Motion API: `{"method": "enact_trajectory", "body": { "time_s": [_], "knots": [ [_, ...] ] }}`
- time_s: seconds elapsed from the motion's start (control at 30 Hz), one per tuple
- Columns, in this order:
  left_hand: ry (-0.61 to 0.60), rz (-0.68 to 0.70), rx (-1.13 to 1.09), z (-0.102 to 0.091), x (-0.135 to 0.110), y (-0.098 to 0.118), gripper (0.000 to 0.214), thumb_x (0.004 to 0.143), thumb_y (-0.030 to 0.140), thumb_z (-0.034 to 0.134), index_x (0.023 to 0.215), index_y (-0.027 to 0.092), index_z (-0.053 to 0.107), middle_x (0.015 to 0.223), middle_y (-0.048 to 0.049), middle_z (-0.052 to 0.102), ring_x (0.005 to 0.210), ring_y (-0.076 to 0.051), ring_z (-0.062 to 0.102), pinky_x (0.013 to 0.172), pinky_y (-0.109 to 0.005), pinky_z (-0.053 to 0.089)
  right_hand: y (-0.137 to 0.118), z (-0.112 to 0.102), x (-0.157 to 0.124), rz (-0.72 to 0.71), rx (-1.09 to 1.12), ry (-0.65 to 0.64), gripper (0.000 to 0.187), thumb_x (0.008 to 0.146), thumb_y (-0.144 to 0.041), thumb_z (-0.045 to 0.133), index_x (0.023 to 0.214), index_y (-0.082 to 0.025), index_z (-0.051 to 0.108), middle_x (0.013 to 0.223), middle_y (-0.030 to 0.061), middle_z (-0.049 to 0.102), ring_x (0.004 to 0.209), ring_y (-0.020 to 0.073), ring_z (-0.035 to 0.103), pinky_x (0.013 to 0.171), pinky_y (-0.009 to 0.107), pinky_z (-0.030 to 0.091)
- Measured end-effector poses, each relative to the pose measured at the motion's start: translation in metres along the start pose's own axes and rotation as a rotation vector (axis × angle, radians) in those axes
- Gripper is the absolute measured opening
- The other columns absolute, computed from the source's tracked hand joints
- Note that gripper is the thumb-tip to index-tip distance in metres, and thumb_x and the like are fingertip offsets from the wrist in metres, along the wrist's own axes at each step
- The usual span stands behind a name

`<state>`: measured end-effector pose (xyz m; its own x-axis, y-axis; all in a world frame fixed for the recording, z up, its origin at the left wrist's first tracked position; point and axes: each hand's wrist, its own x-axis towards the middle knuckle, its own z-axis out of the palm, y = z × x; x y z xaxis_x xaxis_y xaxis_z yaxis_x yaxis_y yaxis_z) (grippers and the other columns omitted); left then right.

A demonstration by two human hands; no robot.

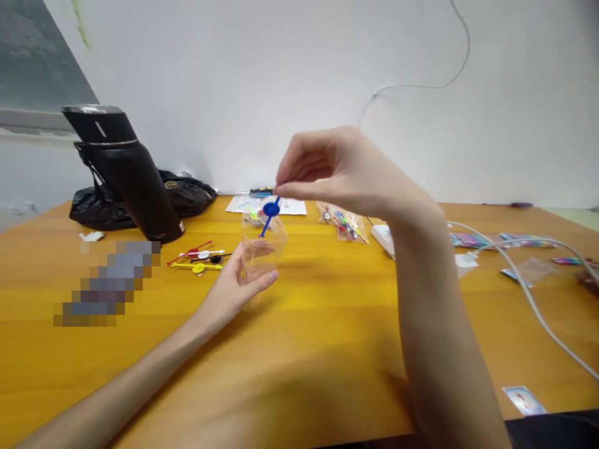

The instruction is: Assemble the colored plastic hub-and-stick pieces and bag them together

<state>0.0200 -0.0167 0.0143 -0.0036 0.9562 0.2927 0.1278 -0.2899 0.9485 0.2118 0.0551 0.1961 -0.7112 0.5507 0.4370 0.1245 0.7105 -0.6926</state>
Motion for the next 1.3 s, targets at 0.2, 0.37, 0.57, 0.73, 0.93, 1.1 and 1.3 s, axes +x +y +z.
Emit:
{"method": "enact_trajectory", "body": {
  "time_s": [0.2,0.37,0.57,0.73,0.93,1.1,1.3],
  "knots": [
    [-0.028,-0.07,-0.118,0.002,0.0,-0.001,0.044,0.084,0.039,0.075,0.123,0.027,0.06,0.134,-0.0086,0.061,0.126,-0.031,0.059,0.095,-0.047,0.061,0.025,0.019,0.009,0.079,0.23,-0.001,0.002,0.083,-0.018,0.073,0.081,-0.018,0.072,0.084,-0.0021,0.072,0.099,0.0226,0.073,0.081,0.033,0.063],
    [-0.13,-0.138,-0.229,0.007,-0.007,-0.004,0.047,0.083,0.036,0.077,0.126,0.027,0.058,0.136,-0.0095,0.058,0.129,-0.034,0.055,0.082,-0.045,0.067,0.03,0.02,0.017,-0.039,0.136,-0.131,0.008,0.091,-0.023,0.067,0.093,-0.017,0.071,0.092,-0.0007,0.074,0.096,0.0147,0.07,0.093,0.032,0.057],
    [-0.396,-0.146,-0.277,0.011,-0.016,0.002,0.052,0.082,0.032,0.078,0.131,0.027,0.058,0.132,-0.0117,0.058,0.125,-0.033,0.056,0.094,-0.049,0.06,0.107,0.056,0.034,0.136,0.11,0.003,0.018,0.099,-0.025,0.055,0.102,-0.015,0.069,0.093,0.0054,0.075,0.086,0.0141,0.068,0.082,0.028,0.056],
    [-0.466,-0.16,-0.424,0.009,-0.016,0.01,0.051,0.084,0.032,0.077,0.13,0.026,0.057,0.135,-0.0123,0.053,0.126,-0.034,0.05,0.087,-0.048,0.062,0.158,0.102,0.03,0.155,-0.139,-0.28,0.015,0.088,-0.012,0.069,0.102,-0.013,0.074,0.11,0.0085,0.075,0.096,0.0158,0.067,0.087,0.026,0.05],
    [-0.403,-0.136,-0.447,0.007,-0.013,0.011,0.05,0.084,0.028,0.077,0.13,0.03,0.057,0.142,-0.0098,0.051,0.137,-0.037,0.041,0.087,-0.048,0.063,0.175,0.113,0.028,0.217,-0.155,-0.366,0.013,0.084,-0.013,0.072,0.096,-0.01,0.074,0.084,0.0055,0.075,0.076,0.0146,0.066,0.067,0.021,0.048],
    [-0.356,-0.118,-0.391,0.006,-0.011,0.007,0.053,0.083,0.027,0.079,0.131,0.03,0.056,0.142,-0.0082,0.054,0.138,-0.035,0.044,0.099,-0.049,0.057,0.174,0.104,0.028,0.282,-0.205,-0.445,0.018,0.075,-0.008,0.073,0.092,-0.012,0.077,0.08,0.0038,0.075,0.074,0.0159,0.067,0.063,0.02,0.047],
    [-0.311,-0.135,-0.336,0.006,-0.011,-0.002,0.056,0.082,0.027,0.08,0.132,0.03,0.056,0.144,-0.0087,0.055,0.142,-0.034,0.043,0.111,-0.051,0.046,0.159,0.072,0.028,0.162,-0.223,-0.335,0.016,0.081,-0.009,0.066,0.093,-0.01,0.077,0.09,0.0071,0.077,0.08,0.0163,0.069,0.072,0.023,0.05]
  ]
}}
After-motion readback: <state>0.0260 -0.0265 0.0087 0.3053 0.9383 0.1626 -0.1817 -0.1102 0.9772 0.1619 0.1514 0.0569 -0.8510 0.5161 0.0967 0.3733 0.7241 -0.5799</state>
